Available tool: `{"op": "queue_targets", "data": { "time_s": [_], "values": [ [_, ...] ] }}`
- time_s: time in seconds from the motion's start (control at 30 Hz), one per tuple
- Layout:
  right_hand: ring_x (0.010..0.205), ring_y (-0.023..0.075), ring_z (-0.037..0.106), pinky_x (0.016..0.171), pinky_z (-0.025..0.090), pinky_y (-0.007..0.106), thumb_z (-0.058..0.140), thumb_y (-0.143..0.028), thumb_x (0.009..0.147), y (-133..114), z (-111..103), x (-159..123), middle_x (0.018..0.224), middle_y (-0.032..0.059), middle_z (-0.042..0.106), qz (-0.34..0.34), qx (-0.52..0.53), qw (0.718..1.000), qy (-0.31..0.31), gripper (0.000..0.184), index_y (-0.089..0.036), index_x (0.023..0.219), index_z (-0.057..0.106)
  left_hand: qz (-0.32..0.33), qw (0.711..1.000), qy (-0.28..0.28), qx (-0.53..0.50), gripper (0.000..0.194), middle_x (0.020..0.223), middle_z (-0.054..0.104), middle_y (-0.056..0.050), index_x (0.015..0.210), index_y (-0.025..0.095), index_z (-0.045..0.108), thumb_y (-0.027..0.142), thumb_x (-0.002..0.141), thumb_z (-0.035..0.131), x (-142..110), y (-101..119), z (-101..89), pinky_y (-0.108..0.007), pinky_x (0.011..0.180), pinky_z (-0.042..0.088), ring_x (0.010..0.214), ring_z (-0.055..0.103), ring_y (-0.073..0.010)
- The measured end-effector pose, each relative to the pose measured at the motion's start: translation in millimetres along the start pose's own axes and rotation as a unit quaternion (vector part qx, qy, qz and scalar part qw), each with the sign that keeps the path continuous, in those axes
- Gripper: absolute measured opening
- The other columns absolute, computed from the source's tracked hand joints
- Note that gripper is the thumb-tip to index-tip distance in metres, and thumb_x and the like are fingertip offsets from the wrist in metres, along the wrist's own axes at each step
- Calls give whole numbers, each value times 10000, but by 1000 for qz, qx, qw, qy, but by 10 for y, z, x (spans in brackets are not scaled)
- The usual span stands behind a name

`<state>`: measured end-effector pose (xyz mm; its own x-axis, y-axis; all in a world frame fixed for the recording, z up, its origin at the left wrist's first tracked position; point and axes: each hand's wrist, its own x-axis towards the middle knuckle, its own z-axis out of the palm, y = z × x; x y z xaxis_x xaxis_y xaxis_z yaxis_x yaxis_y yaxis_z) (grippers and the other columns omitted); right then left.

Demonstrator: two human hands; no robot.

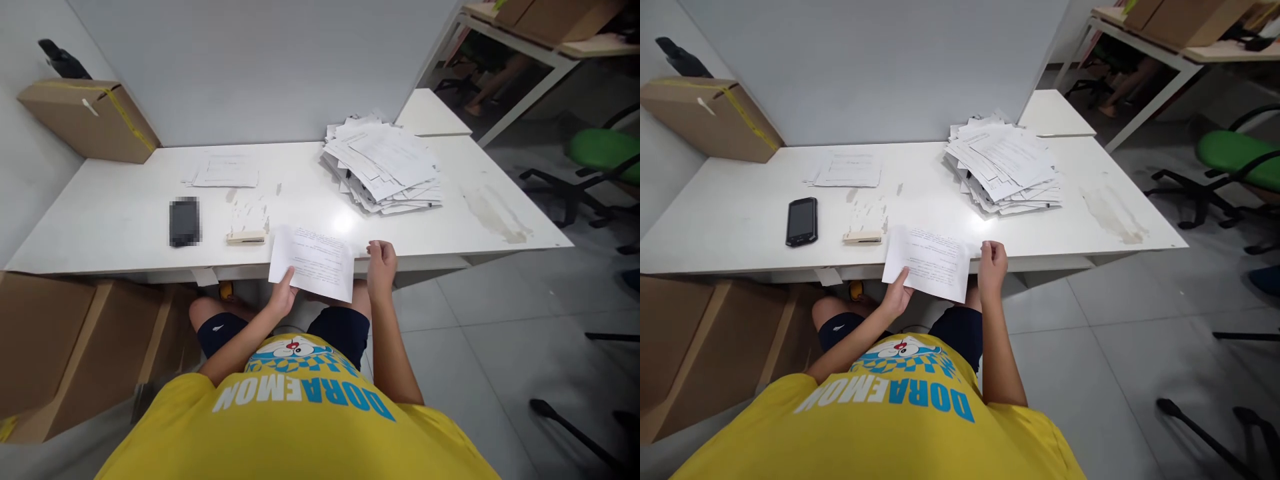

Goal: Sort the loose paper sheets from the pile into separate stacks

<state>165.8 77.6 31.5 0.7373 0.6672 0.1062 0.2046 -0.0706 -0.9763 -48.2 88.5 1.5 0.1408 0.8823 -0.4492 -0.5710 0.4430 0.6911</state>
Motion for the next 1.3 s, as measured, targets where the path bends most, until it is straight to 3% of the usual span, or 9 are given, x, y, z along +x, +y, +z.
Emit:
{"op": "queue_targets", "data": {
  "time_s": [0.13,0.27,0.33,0.53,0.67,0.77,1.0,1.13,1.3],
  "values": [
    [876,239,671,790,535,400,662,-619,746,225,-46,-257,909,57,704,122,39,984,-120,445,-240,957,563,7,998,-40,38,490,1314,663,-68,1255,225,619,395,814,747,-46,-39,20,-460,1083,515,1313,553,-288],
    [939,259,681,808,556,411,677,-571,762,184,62,-450,996,74,727,125,139,956,-226,435,-248,1036,580,30,991,-110,77,575,1332,647,-72,1246,239,619,543,775,747,-40,48,89,-465,1042,541,1290,569,-300],
    [958,248,674,829,552,399,652,-531,790,97,85,-418,1003,69,721,86,166,958,-216,380,-245,1030,578,69,982,-134,115,627,1338,639,-80,1248,240,611,598,751,745,1,162,102,-465,1027,546,1277,577,-304],
    [919,205,614,845,513,358,603,-497,814,-105,108,57,911,35,624,-69,106,991,-34,332,-245,1007,505,257,927,-158,223,525,1209,683,-97,1187,238,596,631,839,612,285,594,67,-428,1015,521,1213,613,-270],
    [970,213,593,895,495,378,561,-517,820,-95,279,192,957,49,575,-112,110,987,-31,357,-247,1031,461,345,860,-123,356,491,1245,647,-115,1224,221,553,556,869,604,428,670,58,-415,1045,467,1211,589,-262],
    [1004,227,587,924,486,401,541,-549,813,-11,417,140,1003,64,569,-116,103,986,-60,407,-247,1062,432,374,835,-76,396,472,1285,611,-129,1269,217,496,486,890,582,491,606,38,-417,1049,448,1221,571,-258],
    [980,217,578,943,473,412,545,-506,804,145,496,21,994,51,574,-80,108,987,-86,343,-253,1007,433,341,842,-73,411,323,1209,637,-127,1217,218,465,359,929,510,564,569,12,-413,983,488,1143,620,-246],
    [948,215,586,899,492,400,531,-501,842,168,303,-1,986,54,603,-93,53,988,-112,322,-246,1032,482,338,850,-70,399,257,1168,658,-112,1160,222,517,363,948,476,416,591,-31,-385,956,501,1113,634,-234],
    [862,237,618,827,512,418,561,-517,843,295,-15,-153,947,55,669,-64,-48,976,-200,379,-243,1104,556,327,875,-26,355,277,1141,677,-110,1134,213,541,372,908,539,80,470,-170,-371,921,515,1080,649,-238]
  ]
}}
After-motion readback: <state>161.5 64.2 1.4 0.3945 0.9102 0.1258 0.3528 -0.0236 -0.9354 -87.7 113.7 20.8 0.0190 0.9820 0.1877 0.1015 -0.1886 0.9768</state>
